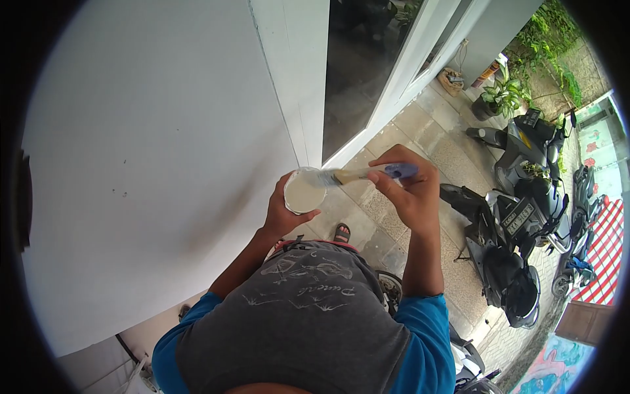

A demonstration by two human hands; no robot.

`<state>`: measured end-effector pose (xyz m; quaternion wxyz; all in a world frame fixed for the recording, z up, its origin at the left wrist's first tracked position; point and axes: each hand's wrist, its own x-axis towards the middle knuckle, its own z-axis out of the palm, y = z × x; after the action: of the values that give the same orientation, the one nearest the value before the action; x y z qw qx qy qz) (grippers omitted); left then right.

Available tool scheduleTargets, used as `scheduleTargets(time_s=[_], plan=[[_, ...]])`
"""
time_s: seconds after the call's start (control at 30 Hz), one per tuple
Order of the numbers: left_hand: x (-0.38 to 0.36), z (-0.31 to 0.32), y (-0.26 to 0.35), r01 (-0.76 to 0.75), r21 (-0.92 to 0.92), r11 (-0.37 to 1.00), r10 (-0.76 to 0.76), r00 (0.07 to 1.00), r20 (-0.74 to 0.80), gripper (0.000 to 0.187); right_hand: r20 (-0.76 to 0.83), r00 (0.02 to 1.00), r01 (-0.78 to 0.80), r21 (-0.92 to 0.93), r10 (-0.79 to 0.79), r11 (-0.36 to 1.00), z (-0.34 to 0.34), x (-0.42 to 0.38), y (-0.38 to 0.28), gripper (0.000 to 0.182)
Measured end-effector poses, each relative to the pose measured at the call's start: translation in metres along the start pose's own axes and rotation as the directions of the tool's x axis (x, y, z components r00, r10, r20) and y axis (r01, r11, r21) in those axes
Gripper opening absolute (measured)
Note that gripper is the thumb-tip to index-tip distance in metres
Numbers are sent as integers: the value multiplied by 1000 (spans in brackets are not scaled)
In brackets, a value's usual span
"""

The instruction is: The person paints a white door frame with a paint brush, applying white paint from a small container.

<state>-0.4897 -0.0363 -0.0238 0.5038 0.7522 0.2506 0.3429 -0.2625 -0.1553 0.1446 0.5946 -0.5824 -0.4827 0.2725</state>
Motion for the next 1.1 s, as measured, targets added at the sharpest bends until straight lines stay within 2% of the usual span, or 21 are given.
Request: scheduleTargets(time_s=[0.07,0.13,0.17,0.23,0.27,0.33,0.37,0.4,0.47,0.77,1.1], plan=[[1,0,0,-11,-19,1000,11,1000,-14,95,0,999,-43,52,43,998,5,-1,-4,16],[3,1,3,-36,-31,999,36,999,-12,97,38,998,51,-95,-47,994,15,-2,-7,17],[4,1,6,-29,-32,999,29,1000,-5,97,34,999,42,-94,-39,995,23,-1,-8,17],[6,1,11,-81,-7,997,81,997,1,97,122,980,191,-342,-158,920,39,5,-9,16],[7,2,11,-70,-11,997,70,997,14,97,113,983,174,-343,-143,923,47,6,-5,16],[9,3,11,-74,-122,990,75,997,3,97,216,966,210,-358,-138,910,58,10,5,17],[10,3,11,-104,-140,985,102,995,-19,92,262,959,215,-436,-106,874,61,13,6,17],[11,2,12,-103,-141,985,102,995,-15,92,258,961,212,-438,-104,874,63,16,7,17],[11,0,12,-101,-100,990,99,995,-18,92,330,927,336,-523,-177,784,66,19,9,17],[13,0,11,-135,-88,987,133,991,-23,93,419,892,399,-552,-170,732,72,23,16,18],[12,-4,12,-99,-102,990,96,995,-29,92,446,884,401,-561,-144,725,75,25,25,19]])
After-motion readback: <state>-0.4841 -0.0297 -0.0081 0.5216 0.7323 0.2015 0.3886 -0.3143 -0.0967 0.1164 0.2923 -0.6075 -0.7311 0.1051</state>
